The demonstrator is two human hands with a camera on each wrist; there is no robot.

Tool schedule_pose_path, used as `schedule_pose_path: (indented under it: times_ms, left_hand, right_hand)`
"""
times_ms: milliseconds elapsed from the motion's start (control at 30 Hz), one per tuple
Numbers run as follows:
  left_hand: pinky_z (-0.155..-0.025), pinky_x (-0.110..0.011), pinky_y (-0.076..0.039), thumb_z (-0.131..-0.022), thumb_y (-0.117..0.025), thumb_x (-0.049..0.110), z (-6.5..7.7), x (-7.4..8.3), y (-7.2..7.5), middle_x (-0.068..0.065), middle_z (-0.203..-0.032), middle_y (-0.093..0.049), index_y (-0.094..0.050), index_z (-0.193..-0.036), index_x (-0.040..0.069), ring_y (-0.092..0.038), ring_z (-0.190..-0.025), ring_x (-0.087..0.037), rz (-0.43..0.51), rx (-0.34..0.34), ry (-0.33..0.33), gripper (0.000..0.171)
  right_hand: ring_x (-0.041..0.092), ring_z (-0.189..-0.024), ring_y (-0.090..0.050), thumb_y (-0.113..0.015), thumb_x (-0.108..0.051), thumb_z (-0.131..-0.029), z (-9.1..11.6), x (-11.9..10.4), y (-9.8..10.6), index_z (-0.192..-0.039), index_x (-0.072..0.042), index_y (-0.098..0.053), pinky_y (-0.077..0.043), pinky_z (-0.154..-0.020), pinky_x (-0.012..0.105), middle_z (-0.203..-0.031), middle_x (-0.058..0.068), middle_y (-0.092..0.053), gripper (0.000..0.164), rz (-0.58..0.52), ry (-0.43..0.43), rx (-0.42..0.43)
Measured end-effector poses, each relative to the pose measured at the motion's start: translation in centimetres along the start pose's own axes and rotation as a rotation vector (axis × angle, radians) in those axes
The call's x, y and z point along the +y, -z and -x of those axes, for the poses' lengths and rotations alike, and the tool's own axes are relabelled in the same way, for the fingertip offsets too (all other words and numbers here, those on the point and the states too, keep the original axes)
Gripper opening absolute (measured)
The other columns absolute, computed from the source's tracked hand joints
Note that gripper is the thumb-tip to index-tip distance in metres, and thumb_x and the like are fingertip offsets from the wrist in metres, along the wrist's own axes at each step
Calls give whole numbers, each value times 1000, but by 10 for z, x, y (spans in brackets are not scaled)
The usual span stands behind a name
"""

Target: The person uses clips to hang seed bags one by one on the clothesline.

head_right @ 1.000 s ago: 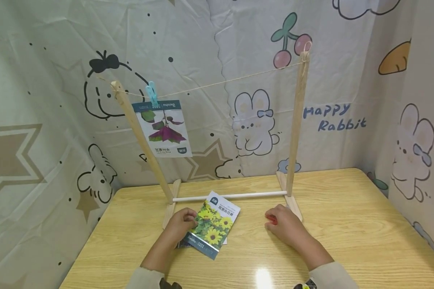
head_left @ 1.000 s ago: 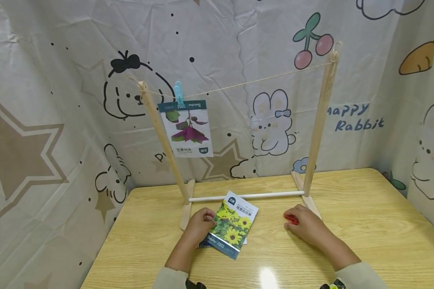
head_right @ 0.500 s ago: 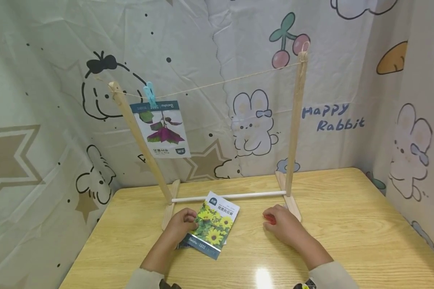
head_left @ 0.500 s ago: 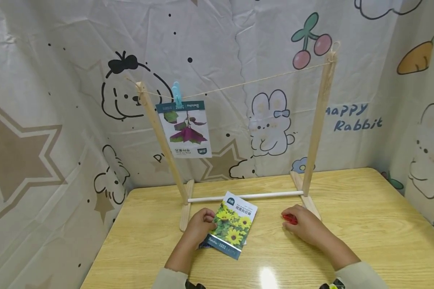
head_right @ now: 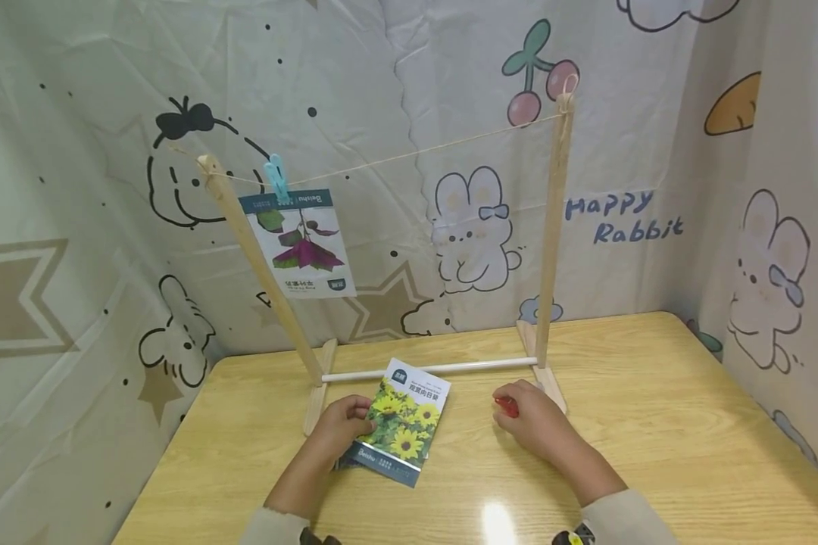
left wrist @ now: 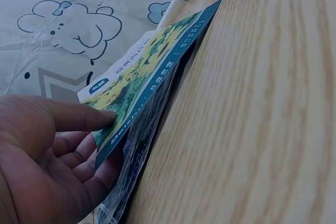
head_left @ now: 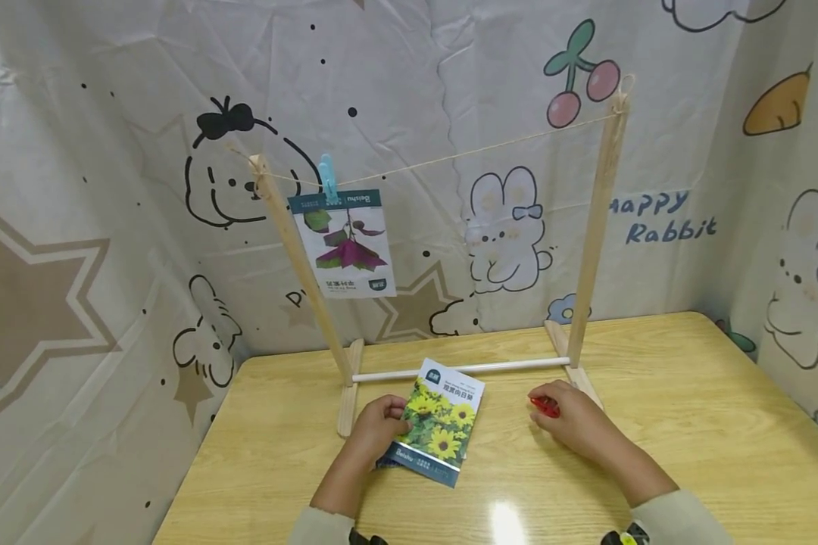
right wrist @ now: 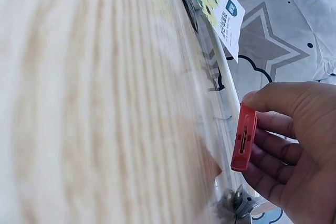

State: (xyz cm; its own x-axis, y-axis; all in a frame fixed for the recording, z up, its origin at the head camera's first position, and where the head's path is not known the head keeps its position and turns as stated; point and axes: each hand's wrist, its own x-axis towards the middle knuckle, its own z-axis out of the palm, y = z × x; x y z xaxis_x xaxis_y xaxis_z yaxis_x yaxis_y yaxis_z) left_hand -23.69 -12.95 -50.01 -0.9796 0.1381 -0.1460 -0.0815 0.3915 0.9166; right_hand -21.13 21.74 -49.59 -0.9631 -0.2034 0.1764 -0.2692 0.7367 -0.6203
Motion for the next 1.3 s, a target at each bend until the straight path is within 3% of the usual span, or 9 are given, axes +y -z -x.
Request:
schedule_pose_path:
  times_ms: [400,1000,1233,1300]
  left_hand:
    - [-75,-30,-50,-90,-70,2,3,3,2,-10,-98,-62,-67,-111,-2,-58,-83,-16,30,-27,-37,22]
    - [-77,-32,-48,-95,-67,8,3,7,5,-8,-98,-59,-64,-114,-3,-54,-87,-17,85,-3,-50,22]
    - [-79,-34,-47,-96,-64,4,26,40,7,-8,-98,-56,-60,-114,-8,-51,-89,-18,71,24,-48,22]
    - [-79,-34,-46,-96,-64,5,28,42,7,-8,-98,-56,-60,-114,-8,-51,-89,-18,70,29,-52,22]
  right_hand:
    - [14,-90,-65,-74,-16,-92,-2,-2,0,-117,-3,-69,-56,-77,30,-102,4,-68,28,-37,-19,16]
    - [11,-91,-64,-73,-15,-93,-3,0,1,-119,-3,-67,-56,-79,25,-106,4,-69,29,-93,-13,66]
    - [15,-94,-67,-73,-14,-93,-4,-3,2,-119,-3,-67,-57,-82,26,-110,5,-70,29,-121,-13,81]
    - [14,-94,-67,-73,-13,-93,-4,-4,3,-119,-3,-67,-57,-83,26,-110,5,-70,29,-128,-10,86]
